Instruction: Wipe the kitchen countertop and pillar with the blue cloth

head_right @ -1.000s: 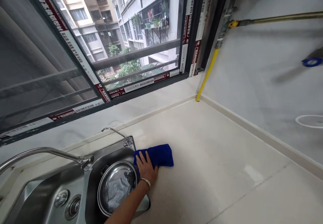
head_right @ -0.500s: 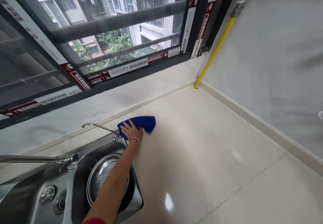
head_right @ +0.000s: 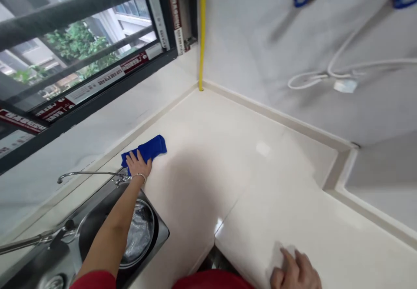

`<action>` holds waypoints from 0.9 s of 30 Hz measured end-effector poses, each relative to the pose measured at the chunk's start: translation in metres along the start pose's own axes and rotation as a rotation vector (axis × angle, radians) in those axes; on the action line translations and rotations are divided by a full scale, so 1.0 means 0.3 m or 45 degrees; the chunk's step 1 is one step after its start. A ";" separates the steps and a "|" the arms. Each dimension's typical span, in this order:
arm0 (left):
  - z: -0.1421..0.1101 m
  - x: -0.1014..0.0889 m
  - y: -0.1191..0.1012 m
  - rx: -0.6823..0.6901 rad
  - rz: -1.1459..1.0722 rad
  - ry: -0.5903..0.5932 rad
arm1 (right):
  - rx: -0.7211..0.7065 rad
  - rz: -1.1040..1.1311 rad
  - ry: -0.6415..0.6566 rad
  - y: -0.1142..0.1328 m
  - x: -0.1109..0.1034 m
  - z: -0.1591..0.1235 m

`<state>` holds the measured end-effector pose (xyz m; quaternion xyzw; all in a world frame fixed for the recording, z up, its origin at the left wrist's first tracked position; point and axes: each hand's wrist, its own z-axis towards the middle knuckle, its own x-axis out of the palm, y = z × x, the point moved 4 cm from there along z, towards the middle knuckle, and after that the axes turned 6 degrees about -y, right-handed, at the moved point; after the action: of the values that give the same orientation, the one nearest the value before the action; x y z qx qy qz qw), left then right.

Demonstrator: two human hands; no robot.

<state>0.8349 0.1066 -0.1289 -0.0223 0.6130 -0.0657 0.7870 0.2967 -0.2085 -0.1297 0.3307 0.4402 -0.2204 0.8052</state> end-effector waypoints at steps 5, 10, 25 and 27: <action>-0.219 -0.062 -0.058 0.205 0.020 0.002 | -0.060 -0.064 -0.045 0.025 0.000 -0.005; -0.408 -0.091 -0.131 0.346 0.016 -0.010 | -0.062 -0.065 -0.066 0.016 0.010 -0.008; -1.059 -0.258 -0.278 0.711 -0.092 0.100 | -0.099 0.030 -0.106 -0.005 0.012 -0.012; -1.112 -0.268 -0.283 0.717 -0.067 0.101 | -0.095 0.050 -0.096 -0.003 0.008 -0.011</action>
<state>0.4862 0.0484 -0.1243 0.1838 0.6001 -0.2548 0.7356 0.2954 -0.2068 -0.1334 0.3006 0.4107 -0.2004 0.8371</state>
